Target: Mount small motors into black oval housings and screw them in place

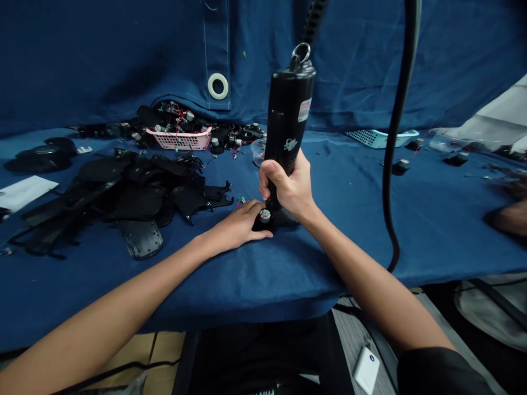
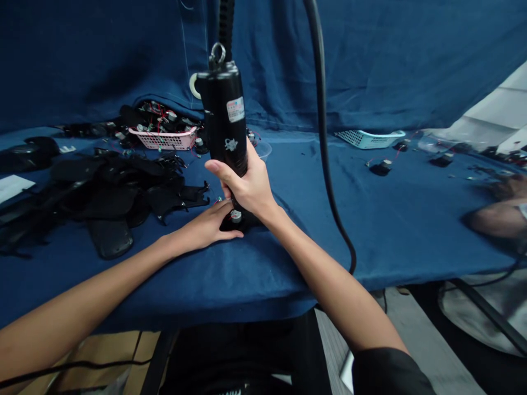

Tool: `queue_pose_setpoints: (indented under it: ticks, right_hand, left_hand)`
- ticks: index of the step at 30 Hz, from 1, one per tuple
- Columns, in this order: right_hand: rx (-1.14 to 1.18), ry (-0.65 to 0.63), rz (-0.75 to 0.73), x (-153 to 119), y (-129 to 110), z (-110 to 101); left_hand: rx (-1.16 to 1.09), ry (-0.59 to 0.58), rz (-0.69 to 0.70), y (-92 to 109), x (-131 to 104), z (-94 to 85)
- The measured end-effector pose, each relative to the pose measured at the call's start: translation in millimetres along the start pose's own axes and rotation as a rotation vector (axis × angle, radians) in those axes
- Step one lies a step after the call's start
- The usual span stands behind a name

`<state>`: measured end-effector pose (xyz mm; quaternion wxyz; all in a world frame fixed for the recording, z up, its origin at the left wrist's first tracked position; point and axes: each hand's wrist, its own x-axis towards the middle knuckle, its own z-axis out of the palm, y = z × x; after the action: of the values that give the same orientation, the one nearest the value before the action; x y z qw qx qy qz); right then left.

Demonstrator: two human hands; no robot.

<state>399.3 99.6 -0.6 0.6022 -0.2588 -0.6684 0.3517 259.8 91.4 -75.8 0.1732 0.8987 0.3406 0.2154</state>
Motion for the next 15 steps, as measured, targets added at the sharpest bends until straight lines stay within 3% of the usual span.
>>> queue_pose_setpoints:
  ticks: [15]
  right_hand:
    - [-0.027, 0.037, -0.002, 0.5, 0.3, -0.5]
  left_hand:
    - [-0.023, 0.024, 0.023, -1.6, -0.7, 0.7]
